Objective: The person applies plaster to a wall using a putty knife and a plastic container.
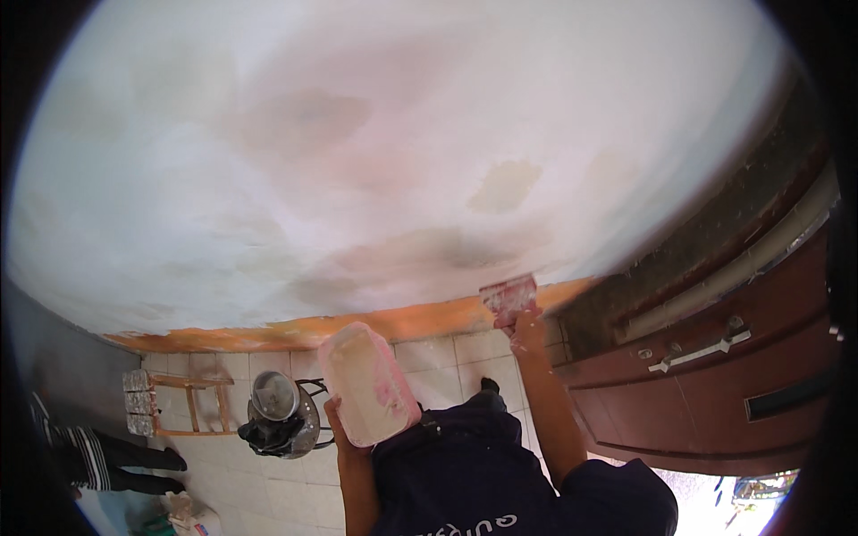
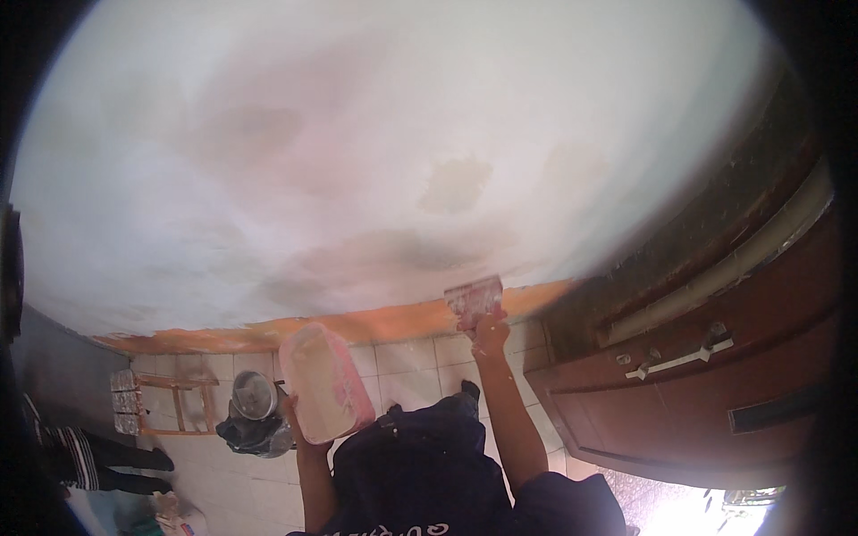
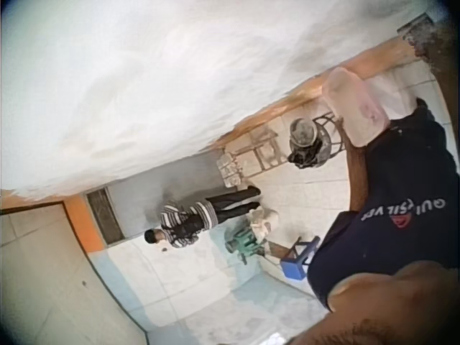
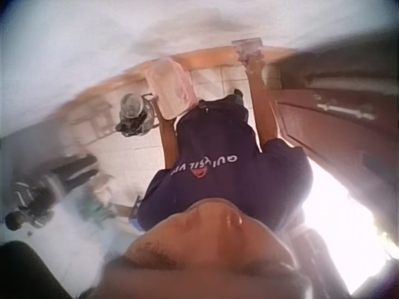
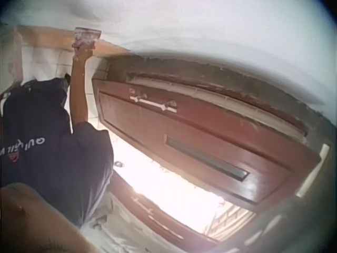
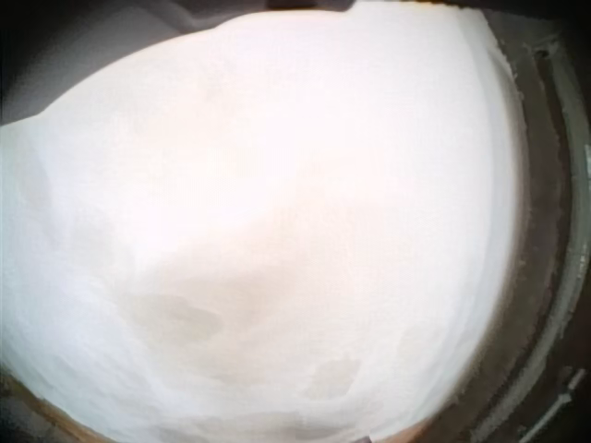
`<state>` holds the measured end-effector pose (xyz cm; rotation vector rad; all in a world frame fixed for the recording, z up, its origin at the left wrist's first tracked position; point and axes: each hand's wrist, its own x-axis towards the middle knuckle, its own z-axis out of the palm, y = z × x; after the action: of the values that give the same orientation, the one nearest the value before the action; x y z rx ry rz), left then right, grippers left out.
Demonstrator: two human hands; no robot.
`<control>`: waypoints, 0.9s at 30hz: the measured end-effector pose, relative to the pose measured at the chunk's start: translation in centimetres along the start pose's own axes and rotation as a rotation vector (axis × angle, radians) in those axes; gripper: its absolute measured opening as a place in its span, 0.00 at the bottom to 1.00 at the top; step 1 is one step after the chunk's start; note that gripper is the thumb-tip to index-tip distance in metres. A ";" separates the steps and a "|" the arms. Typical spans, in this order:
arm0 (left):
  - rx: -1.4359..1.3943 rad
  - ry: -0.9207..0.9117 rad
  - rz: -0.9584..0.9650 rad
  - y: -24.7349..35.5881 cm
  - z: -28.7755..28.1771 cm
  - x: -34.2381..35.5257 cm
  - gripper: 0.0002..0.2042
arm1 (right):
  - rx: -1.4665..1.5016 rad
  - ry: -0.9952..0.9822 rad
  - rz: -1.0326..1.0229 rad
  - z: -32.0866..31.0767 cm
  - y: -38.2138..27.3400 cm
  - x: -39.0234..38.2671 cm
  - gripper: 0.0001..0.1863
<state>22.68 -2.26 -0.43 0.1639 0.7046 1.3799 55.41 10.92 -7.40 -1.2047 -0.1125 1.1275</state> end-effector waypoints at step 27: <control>0.028 0.037 -0.015 1.3 -1.4 -0.4 0.32 | 0.120 -0.045 0.011 3.7 -4.7 -4.1 0.07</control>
<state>20.85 -2.77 -0.77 0.1553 0.7552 1.3622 54.13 10.77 -0.30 -1.0747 -0.0717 1.1552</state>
